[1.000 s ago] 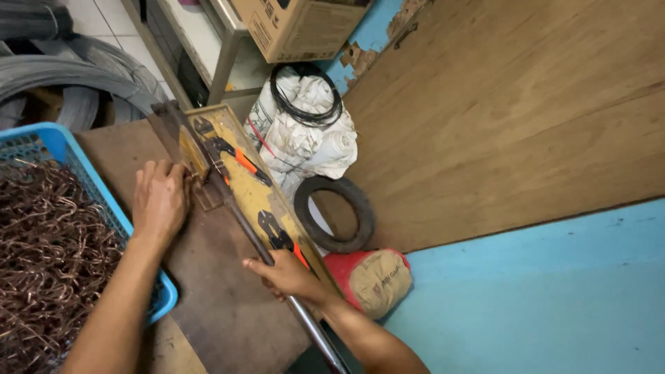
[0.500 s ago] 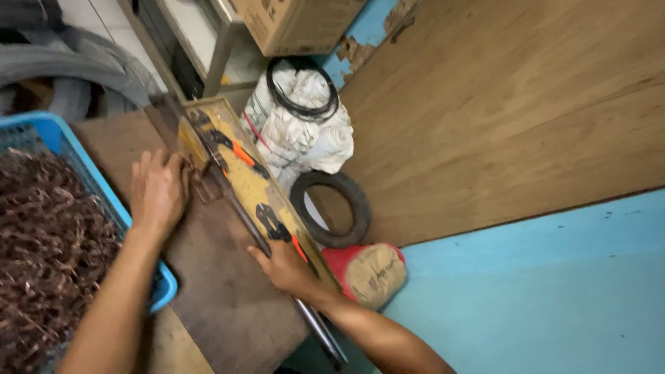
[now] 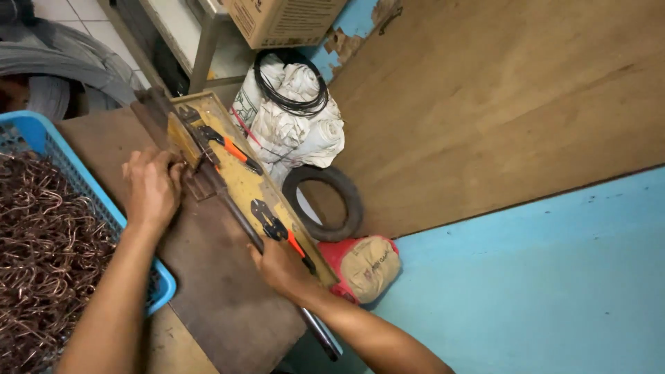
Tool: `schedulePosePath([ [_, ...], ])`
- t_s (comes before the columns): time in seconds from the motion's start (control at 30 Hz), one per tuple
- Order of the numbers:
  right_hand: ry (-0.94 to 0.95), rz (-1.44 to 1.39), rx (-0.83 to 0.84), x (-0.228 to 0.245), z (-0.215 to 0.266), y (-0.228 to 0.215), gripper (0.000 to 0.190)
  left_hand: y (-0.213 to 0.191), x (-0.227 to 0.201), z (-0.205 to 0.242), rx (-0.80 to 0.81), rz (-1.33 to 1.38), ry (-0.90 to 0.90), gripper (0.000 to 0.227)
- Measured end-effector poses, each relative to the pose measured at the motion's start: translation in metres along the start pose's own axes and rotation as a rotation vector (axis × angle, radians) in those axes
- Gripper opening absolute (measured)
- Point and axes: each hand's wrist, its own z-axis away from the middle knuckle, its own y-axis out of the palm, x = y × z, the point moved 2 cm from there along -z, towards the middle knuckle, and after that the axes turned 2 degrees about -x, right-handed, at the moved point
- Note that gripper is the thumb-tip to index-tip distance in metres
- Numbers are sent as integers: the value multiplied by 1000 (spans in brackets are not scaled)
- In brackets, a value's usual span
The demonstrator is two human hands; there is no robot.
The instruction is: A person uses a manual jig to bend individual copper wires and sorts them into plastic baskets.
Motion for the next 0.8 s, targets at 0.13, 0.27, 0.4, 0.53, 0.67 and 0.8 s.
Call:
schedulePosePath([
  [0.13,24,-13,17,-1,6,-5,38,-13,-15,-3,2,18,-11,10],
  [0.27,-136,8,-48,-21,-10,18,43,-49,-51,-12,-40,212,-43,16],
  [0.4,-204,-104,-103,-31,-5,22,37,-66,-66,-10,-63,289,-42,17],
  [0.53,-314,-142,-96,-29,-7,22,41,-52,-59,-9,-136,253,0,16],
  [0.67,-194,-40,-96,-31,-17,27,37,-39,-62,-18,-3,128,-125,23],
  [0.8,-286,-199,13,1,6,-11,32,-39,-56,-12,-29,26,-24,34],
])
